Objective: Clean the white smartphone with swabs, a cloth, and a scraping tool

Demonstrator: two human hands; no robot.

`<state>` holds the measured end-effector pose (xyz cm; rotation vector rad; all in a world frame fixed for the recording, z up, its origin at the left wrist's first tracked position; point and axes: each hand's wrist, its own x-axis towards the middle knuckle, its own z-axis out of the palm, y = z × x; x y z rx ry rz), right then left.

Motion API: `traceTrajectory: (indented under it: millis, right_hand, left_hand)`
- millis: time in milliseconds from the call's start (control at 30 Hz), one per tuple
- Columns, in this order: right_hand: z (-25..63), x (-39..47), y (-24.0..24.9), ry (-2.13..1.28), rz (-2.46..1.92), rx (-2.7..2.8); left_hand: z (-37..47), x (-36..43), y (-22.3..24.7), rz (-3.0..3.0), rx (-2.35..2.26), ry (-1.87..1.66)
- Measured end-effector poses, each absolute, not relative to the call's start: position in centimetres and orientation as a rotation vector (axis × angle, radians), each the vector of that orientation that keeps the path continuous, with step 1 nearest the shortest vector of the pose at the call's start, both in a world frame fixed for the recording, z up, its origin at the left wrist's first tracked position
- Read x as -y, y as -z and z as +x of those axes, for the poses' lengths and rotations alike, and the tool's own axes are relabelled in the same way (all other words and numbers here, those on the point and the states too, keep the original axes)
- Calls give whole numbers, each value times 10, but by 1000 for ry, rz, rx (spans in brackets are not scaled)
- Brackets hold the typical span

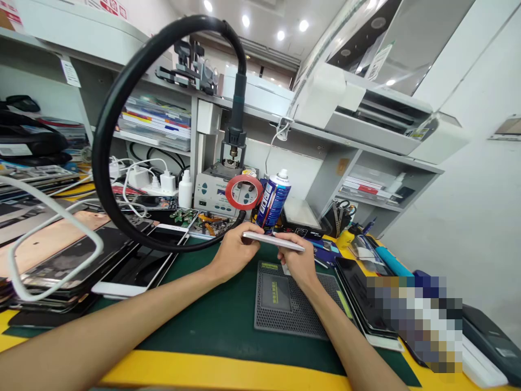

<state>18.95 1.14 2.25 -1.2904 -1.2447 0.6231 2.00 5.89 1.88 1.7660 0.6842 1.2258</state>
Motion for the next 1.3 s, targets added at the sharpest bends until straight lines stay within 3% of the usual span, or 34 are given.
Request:
traceTrajectory:
  millis: [167, 333, 667, 1300]
  right_hand:
    - [198, -14, -18, -509, -1315, 1376]
    - [201, -14, -17, -387, -1294, 1406]
    - [200, -11, -17, -736, -1465, 1396]
    - [201, -7, -25, -313, -1387, 1726]
  left_hand:
    - [14, -66, -20, 1770, -659, -937]
    - [13, -64, -22, 1948, -610, -1004]
    - [14, -65, -13, 1773, -745, -915]
    - [15, -61, -15, 1658, -742, -947]
